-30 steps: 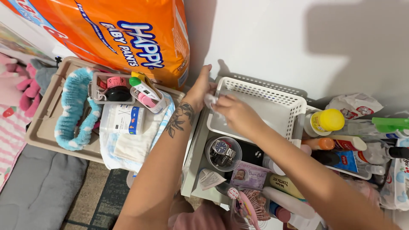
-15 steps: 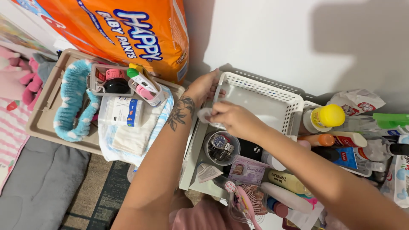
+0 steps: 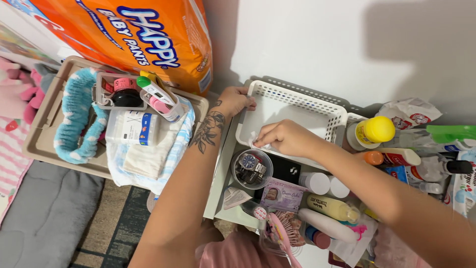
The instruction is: The person wipes a white plastic basket with a tissue, then places various items into it, including bottles, a hairbrush, and small containers. They continue to sort and arrange items from the surrounding area into the basket.
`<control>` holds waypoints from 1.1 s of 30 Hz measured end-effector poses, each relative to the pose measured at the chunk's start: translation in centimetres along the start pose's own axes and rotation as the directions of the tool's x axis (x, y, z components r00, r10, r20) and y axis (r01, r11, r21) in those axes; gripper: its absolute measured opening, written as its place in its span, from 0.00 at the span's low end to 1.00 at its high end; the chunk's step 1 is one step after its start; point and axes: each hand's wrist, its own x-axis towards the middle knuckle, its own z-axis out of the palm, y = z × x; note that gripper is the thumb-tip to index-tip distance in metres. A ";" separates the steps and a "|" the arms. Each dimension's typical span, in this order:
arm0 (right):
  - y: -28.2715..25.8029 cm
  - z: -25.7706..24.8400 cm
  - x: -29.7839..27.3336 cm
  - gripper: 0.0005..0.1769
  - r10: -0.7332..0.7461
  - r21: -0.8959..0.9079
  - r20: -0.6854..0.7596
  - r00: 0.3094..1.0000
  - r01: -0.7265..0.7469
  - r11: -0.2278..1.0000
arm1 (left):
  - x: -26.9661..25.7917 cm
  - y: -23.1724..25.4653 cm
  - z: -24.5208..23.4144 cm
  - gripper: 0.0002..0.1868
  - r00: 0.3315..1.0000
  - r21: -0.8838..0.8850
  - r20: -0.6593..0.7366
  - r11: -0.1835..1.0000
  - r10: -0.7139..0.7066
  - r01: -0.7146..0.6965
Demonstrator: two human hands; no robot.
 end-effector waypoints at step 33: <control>3.2 -11.9 -12.4 0.23 0.420 -0.403 -0.062 0.906 -0.407 0.820 | -1.7 1.2 0.6 0.32 1.000 0.209 -0.022 0.978 -0.008 0.012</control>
